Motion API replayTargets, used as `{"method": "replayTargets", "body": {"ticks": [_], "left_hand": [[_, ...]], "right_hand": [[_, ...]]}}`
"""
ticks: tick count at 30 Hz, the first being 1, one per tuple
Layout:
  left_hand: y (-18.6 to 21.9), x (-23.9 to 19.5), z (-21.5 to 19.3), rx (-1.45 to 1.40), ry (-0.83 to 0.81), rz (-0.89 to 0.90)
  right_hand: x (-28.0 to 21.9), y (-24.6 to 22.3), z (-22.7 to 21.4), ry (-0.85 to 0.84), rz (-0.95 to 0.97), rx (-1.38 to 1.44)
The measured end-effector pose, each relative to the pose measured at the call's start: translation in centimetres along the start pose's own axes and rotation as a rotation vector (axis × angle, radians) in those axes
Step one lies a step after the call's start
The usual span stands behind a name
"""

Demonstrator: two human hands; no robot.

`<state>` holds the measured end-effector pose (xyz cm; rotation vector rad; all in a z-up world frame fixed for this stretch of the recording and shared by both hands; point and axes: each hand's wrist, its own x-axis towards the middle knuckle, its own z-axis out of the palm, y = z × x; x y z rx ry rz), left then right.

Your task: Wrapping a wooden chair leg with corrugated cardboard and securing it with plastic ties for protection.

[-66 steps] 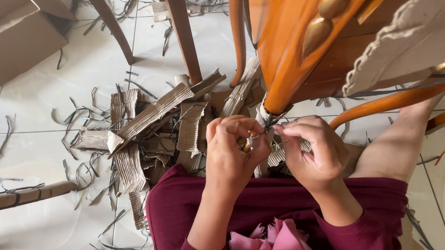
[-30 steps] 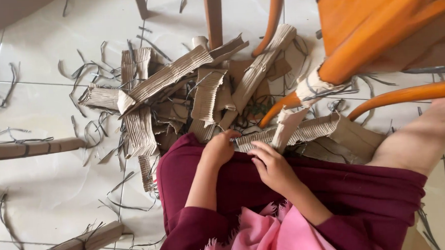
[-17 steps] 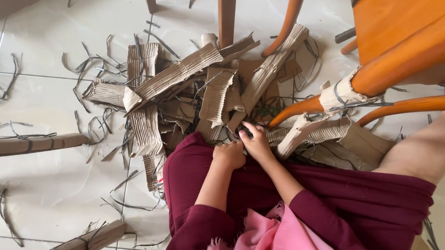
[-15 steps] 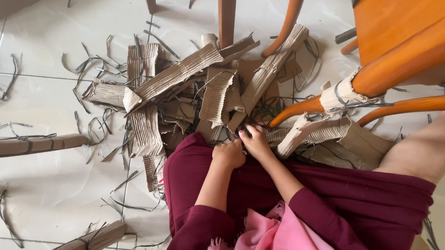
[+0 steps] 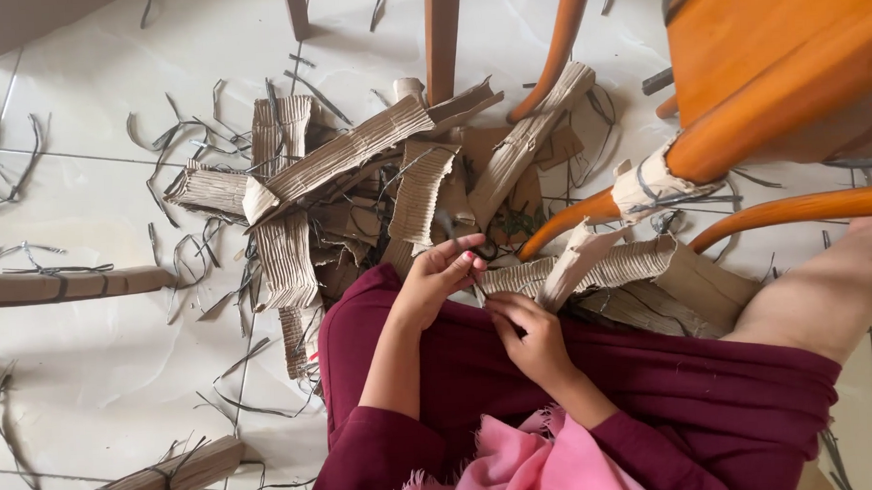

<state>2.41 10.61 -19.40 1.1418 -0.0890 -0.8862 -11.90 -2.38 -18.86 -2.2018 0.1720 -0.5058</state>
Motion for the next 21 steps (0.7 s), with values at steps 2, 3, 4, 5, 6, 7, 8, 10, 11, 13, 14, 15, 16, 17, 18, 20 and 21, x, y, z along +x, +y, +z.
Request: {"method": "replayTargets", "body": {"ticks": [2, 3, 4, 5, 6, 7, 8, 10, 11, 13, 14, 15, 16, 17, 18, 20, 21], "left_hand": [[-0.6, 0.0, -0.3, -0.050, -0.017, 0.043], [-0.6, -0.1, -0.2, -0.052, -0.055, 0.077], [-0.6, -0.3, -0.1, -0.052, -0.095, 0.109], [-0.3, -1.0, 0.7, -0.047, -0.097, 0.111], [0.1, -1.6, 1.5, 0.041, -0.095, 0.187], [0.5, -2.3, 2.3, 0.129, -0.094, 0.262], [0.3, -2.7, 2.9, 0.135, -0.100, 0.265], [-0.2, -3.4, 4.1, 0.167, -0.244, 0.413], [0.2, -4.0, 5.0, 0.172, -0.252, 0.415], [0.9, -4.7, 7.0, 0.164, -0.308, 0.462], [1.6, -5.1, 7.5, 0.166, -0.314, 0.464], [2.3, -5.4, 8.0, 0.123, -0.348, 0.480], [3.0, -5.6, 8.4, 0.080, -0.380, 0.497], [4.0, -5.7, 9.1, 0.082, -0.384, 0.499], [4.9, -5.9, 9.8, 0.215, -0.206, 0.567], [6.5, -5.9, 11.0, 0.346, -0.029, 0.631], [7.2, -5.7, 11.6, 0.352, 0.006, 0.645]], "right_hand": [[-0.7, -0.9, -0.8, 0.004, -0.025, 0.005], [-0.9, -1.6, -1.2, 0.007, -0.043, -0.024], [-1.0, -2.2, -1.7, 0.013, -0.060, -0.053], [-1.1, -2.6, -2.0, 0.019, -0.062, -0.051], [-1.1, -2.9, -2.3, 0.071, -0.084, -0.065], [-1.2, -3.3, -2.6, 0.123, -0.105, -0.078], [-0.7, -4.0, -3.1, 0.132, -0.107, -0.078], [0.1, -5.6, -3.9, 0.170, -0.008, 0.125], [0.1, -5.7, -4.2, 0.179, -0.010, 0.125], [0.3, -5.9, -4.8, 0.158, 0.125, 0.305], [0.5, -6.9, -6.2, 0.164, 0.123, 0.304], [0.6, -8.0, -7.5, 0.114, 0.178, 0.283], [0.8, -9.0, -8.8, 0.062, 0.232, 0.263], [0.9, -8.9, -10.0, 0.067, 0.230, 0.263], [0.8, -8.9, -11.1, 0.128, 0.205, 0.214], [0.6, -7.7, -13.3, 0.191, 0.180, 0.163], [0.4, -6.4, -14.2, 0.341, 0.169, 0.190]]}}
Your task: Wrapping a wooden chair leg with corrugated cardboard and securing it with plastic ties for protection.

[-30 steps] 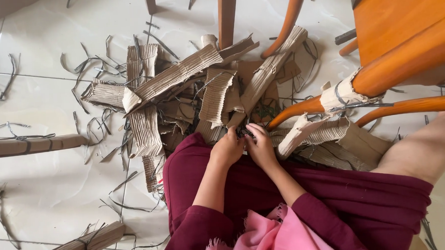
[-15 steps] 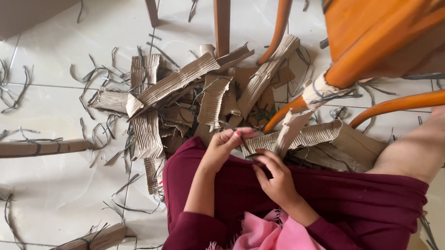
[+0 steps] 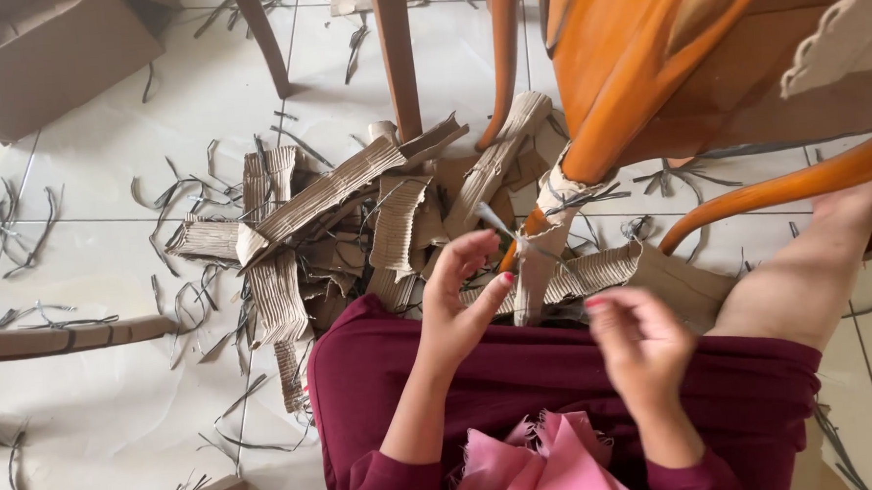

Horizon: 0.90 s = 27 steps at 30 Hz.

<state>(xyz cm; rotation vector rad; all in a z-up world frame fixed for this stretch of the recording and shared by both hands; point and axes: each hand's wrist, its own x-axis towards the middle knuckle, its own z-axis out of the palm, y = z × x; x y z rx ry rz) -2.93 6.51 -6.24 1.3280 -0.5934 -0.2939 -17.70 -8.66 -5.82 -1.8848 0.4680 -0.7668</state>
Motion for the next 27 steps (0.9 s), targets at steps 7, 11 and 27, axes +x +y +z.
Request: {"method": "replayTargets", "body": {"ticks": [7, 11, 27], "left_hand": [[2.4, 3.6, 2.1, 0.155, 0.067, 0.027], [-1.5, 4.5, 2.7, 0.164, 0.222, -0.119], [-1.5, 4.1, 7.1, 0.142, 0.560, 0.262]], "right_hand": [[3.6, 0.7, -2.7, 0.421, 0.097, 0.086], [4.7, 0.9, -1.1, 0.474, 0.050, -0.057], [7.9, -1.9, 7.7, 0.463, -0.234, -0.063]]}}
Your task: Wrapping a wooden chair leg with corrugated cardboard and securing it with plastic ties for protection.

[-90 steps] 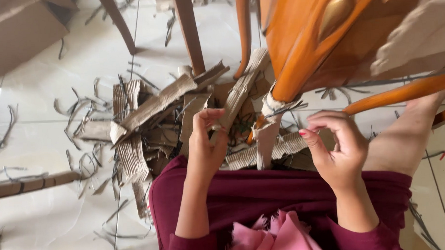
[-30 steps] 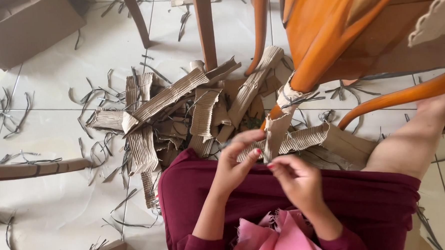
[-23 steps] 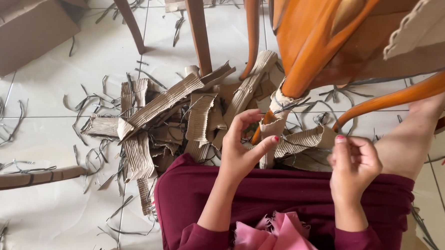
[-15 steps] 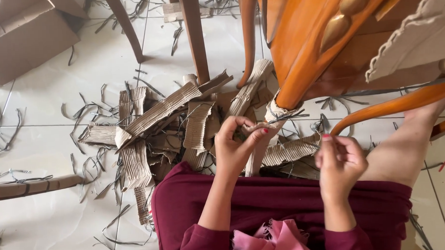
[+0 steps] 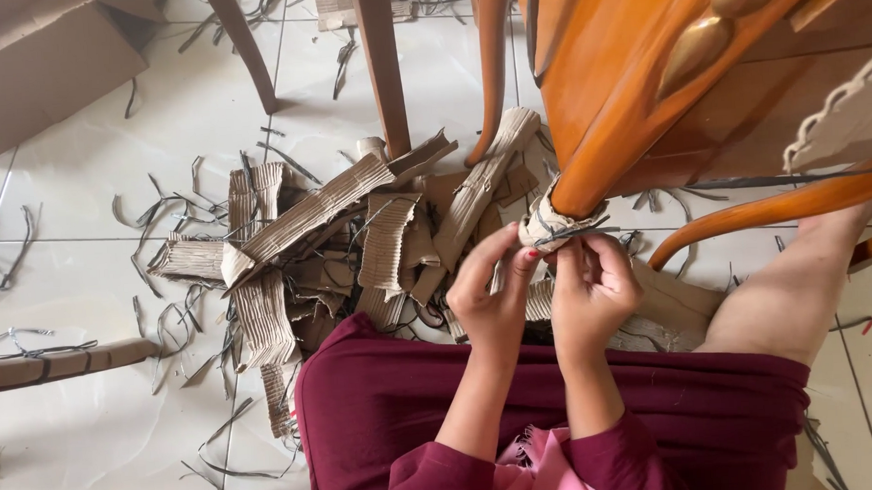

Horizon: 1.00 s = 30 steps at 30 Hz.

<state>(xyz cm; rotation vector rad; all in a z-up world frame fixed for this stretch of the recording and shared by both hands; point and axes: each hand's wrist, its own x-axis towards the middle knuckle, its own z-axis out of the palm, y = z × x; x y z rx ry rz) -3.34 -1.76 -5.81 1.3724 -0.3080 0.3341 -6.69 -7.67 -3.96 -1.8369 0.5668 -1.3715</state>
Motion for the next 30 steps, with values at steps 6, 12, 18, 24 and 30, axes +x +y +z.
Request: {"method": "replayTargets", "body": {"ticks": [6, 12, 18, 24, 30], "left_hand": [[-0.9, -0.8, 1.2, -0.046, 0.013, 0.150], [-0.4, -0.4, 1.8, -0.018, 0.059, 0.158], [-0.7, 0.4, 0.6, -0.052, -0.042, 0.062], [-1.9, 2.7, -1.4, -0.356, -0.384, -0.226], [-5.8, 3.5, 0.5, -0.908, -0.440, -0.599]], "right_hand": [[0.4, 0.6, -0.2, 0.020, -0.109, -0.125], [0.1, -0.8, -1.2, -0.046, -0.204, -0.155], [0.2, -0.1, -1.3, -0.096, -0.231, -0.183], [1.0, 0.8, -1.7, -0.273, -0.137, -0.101], [2.1, 2.1, -2.8, -0.457, 0.021, -0.018]]}}
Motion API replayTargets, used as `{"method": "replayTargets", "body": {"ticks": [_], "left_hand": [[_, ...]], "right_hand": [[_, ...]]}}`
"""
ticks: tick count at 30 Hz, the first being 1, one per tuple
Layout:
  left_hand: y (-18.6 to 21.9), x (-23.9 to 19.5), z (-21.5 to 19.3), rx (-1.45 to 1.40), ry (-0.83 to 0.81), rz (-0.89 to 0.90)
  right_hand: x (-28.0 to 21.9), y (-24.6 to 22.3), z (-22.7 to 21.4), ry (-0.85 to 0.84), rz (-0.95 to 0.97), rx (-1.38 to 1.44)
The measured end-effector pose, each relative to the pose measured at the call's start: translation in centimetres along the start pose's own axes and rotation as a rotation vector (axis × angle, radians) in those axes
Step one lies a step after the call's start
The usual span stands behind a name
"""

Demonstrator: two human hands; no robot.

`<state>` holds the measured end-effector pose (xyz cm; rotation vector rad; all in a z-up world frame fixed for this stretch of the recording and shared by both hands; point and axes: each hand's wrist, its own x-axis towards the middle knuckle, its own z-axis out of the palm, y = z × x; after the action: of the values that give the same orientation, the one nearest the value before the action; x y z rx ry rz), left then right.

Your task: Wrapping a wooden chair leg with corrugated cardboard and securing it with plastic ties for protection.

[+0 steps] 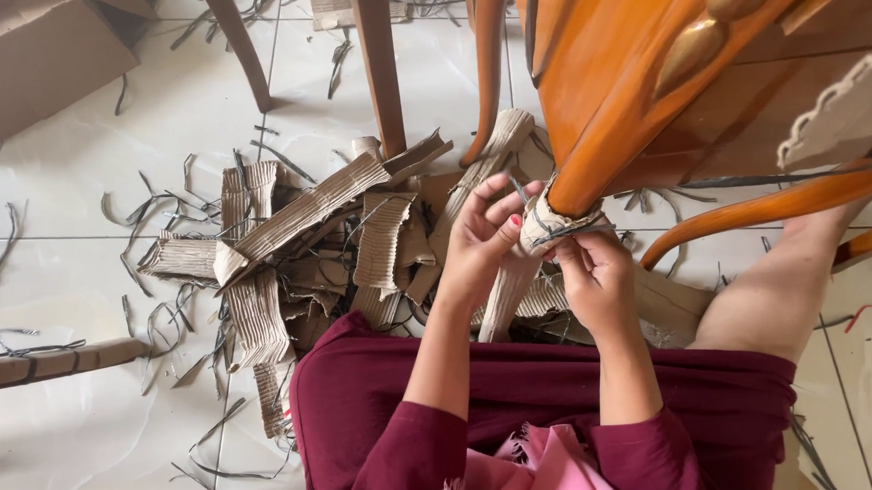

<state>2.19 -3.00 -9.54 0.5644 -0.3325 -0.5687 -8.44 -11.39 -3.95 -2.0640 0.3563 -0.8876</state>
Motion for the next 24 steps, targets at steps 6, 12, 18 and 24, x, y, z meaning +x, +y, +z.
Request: {"method": "replayTargets", "body": {"ticks": [6, 12, 18, 24], "left_hand": [[-0.8, 0.2, -0.7, 0.147, 0.116, 0.085], [0.1, -2.2, 2.9, 0.482, 0.512, 0.318], [1.5, -4.7, 4.4, 0.771, 0.416, 0.536], [2.8, -6.6, 5.2, 0.801, 0.319, 0.632]], "right_hand": [[0.3, 0.1, -0.4, -0.030, 0.097, 0.053], [-0.6, -2.2, 1.5, 0.191, 0.094, 0.114], [-1.3, -2.6, 2.9, 0.296, 0.038, 0.141], [-1.6, -3.1, 2.3, 0.276, 0.000, 0.182]]}}
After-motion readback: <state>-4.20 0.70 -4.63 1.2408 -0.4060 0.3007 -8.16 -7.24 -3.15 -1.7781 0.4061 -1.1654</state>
